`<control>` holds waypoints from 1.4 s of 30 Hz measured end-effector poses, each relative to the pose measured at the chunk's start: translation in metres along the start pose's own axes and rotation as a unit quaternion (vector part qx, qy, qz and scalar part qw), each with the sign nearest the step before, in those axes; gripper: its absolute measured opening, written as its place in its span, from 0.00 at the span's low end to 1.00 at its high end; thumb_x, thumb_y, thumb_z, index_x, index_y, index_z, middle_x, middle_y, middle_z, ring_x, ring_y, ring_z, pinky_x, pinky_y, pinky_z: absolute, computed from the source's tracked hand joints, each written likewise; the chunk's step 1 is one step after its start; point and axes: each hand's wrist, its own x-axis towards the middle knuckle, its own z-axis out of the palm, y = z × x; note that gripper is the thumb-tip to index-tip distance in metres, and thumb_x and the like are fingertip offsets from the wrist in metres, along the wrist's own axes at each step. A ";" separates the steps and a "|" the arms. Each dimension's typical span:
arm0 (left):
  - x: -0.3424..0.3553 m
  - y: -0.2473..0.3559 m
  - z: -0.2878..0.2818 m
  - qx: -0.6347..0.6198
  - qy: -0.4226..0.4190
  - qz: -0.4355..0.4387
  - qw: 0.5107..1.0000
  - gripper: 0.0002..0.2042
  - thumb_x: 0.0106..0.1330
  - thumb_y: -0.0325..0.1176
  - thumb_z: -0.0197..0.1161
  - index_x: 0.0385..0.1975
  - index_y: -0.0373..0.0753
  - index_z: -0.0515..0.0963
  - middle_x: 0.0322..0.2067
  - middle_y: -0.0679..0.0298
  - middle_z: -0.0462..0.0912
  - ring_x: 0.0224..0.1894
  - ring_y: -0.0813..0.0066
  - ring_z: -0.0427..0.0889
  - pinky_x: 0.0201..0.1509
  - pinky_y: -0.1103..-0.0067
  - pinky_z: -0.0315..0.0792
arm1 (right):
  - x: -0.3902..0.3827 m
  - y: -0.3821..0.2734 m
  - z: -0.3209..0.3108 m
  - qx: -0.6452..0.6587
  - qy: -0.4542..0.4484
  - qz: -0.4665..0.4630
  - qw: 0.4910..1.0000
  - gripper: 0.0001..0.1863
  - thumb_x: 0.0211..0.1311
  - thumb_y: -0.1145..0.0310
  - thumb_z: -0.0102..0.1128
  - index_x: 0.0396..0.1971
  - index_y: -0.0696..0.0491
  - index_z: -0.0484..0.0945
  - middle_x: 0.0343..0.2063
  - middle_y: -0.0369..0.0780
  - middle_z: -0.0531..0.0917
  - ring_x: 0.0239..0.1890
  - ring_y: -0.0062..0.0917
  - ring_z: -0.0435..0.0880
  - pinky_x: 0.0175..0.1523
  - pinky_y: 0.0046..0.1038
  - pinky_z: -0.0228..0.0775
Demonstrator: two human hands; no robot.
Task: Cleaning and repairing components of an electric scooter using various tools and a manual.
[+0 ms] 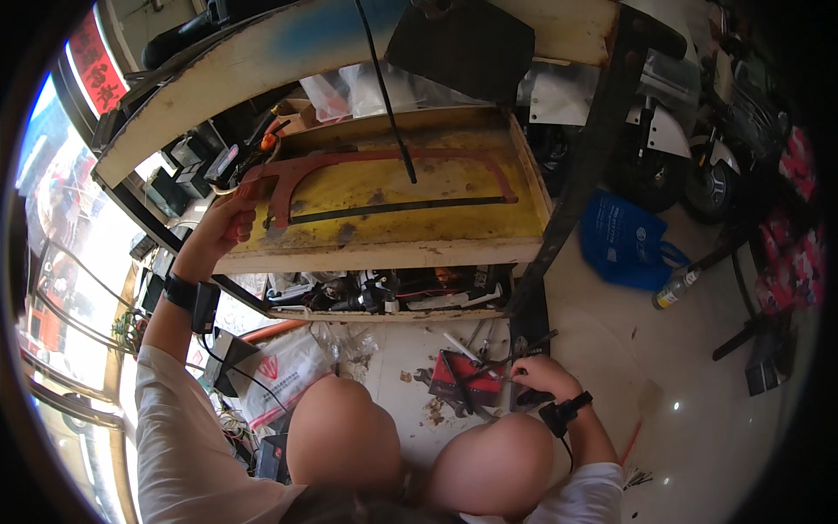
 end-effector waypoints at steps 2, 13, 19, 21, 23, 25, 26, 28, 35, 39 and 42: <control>0.024 -0.005 0.011 0.009 -0.036 -0.006 0.999 0.06 0.61 0.27 0.56 0.36 0.41 0.69 0.18 0.70 0.68 0.15 0.83 0.68 0.17 0.85 0.62 | -0.010 0.010 0.002 0.003 0.009 0.016 1.000 0.10 0.53 0.66 0.62 0.35 0.52 0.80 0.30 0.41 0.83 0.32 0.32 0.83 0.40 0.29 0.72; 0.058 -0.043 0.017 0.159 -0.053 -0.018 0.986 0.10 0.59 0.26 0.59 0.38 0.35 0.68 0.20 0.66 0.73 0.18 0.79 0.73 0.22 0.82 0.69 | -0.005 0.023 0.034 0.052 0.032 0.115 0.991 0.11 0.53 0.61 0.62 0.34 0.49 0.80 0.27 0.40 0.83 0.33 0.35 0.82 0.38 0.33 0.72; 0.057 -0.052 -0.001 0.382 -0.055 0.054 0.921 0.16 0.54 0.34 0.67 0.38 0.31 0.75 0.29 0.65 0.78 0.30 0.81 0.75 0.35 0.81 0.70 | 0.018 0.031 0.083 0.073 0.029 0.097 0.992 0.11 0.51 0.61 0.63 0.33 0.49 0.79 0.31 0.42 0.83 0.35 0.36 0.82 0.40 0.34 0.71; 0.048 -0.041 0.005 0.428 -0.073 0.015 0.901 0.18 0.53 0.36 0.68 0.38 0.31 0.75 0.30 0.65 0.79 0.31 0.81 0.74 0.36 0.81 0.70 | 0.019 0.030 0.095 0.083 0.032 0.073 0.993 0.11 0.51 0.61 0.63 0.33 0.49 0.79 0.32 0.42 0.83 0.35 0.37 0.81 0.40 0.34 0.71; 0.052 -0.045 -0.001 0.459 -0.088 -0.005 0.884 0.18 0.52 0.36 0.69 0.37 0.31 0.76 0.29 0.65 0.79 0.30 0.81 0.74 0.36 0.81 0.69 | 0.021 0.022 0.096 0.086 0.013 0.060 0.994 0.12 0.50 0.62 0.64 0.33 0.50 0.79 0.30 0.43 0.82 0.34 0.37 0.81 0.39 0.34 0.71; 0.059 -0.050 -0.001 0.492 -0.081 -0.004 0.867 0.15 0.54 0.34 0.67 0.37 0.31 0.76 0.29 0.64 0.80 0.29 0.78 0.76 0.37 0.80 0.71 | 0.021 0.022 0.099 0.108 0.018 0.077 0.991 0.12 0.50 0.62 0.64 0.32 0.52 0.79 0.30 0.44 0.82 0.34 0.36 0.81 0.39 0.35 0.71; 0.063 -0.051 -0.002 0.308 -0.134 -0.021 0.942 0.13 0.57 0.31 0.63 0.39 0.33 0.74 0.29 0.61 0.80 0.25 0.76 0.78 0.32 0.81 0.72 | 0.022 0.021 0.101 0.093 0.034 0.093 0.991 0.12 0.49 0.63 0.65 0.32 0.52 0.78 0.29 0.44 0.82 0.34 0.36 0.81 0.39 0.35 0.71; 0.063 -0.048 -0.001 0.206 -0.095 -0.011 0.974 0.13 0.57 0.30 0.61 0.40 0.34 0.73 0.29 0.61 0.80 0.23 0.77 0.78 0.29 0.82 0.72 | 0.023 0.020 0.108 0.079 0.043 0.100 0.991 0.12 0.48 0.63 0.65 0.32 0.53 0.78 0.29 0.44 0.82 0.33 0.37 0.81 0.39 0.36 0.71; 0.041 -0.016 0.035 -0.010 -0.058 -0.056 0.997 0.14 0.69 0.43 0.52 0.41 0.39 0.70 0.18 0.70 0.68 0.13 0.82 0.64 0.15 0.86 0.58 | 0.004 0.030 0.121 0.050 0.024 0.056 0.997 0.20 0.47 0.62 0.65 0.41 0.52 0.76 0.36 0.45 0.79 0.40 0.38 0.79 0.44 0.36 0.69; 0.022 -0.030 0.025 -0.044 -0.048 -0.022 0.998 0.11 0.71 0.44 0.49 0.41 0.45 0.71 0.18 0.69 0.70 0.13 0.82 0.66 0.15 0.85 0.59 | -0.004 0.028 0.124 0.050 0.058 0.088 0.993 0.21 0.50 0.61 0.63 0.45 0.52 0.75 0.38 0.46 0.79 0.42 0.39 0.78 0.47 0.36 0.69; 0.017 -0.023 0.031 -0.041 -0.047 -0.001 0.998 0.10 0.71 0.45 0.48 0.38 0.46 0.70 0.17 0.69 0.70 0.11 0.82 0.66 0.14 0.85 0.60 | -0.007 0.030 0.129 0.043 0.063 0.097 0.992 0.21 0.50 0.60 0.62 0.45 0.52 0.75 0.39 0.45 0.79 0.42 0.39 0.78 0.47 0.36 0.69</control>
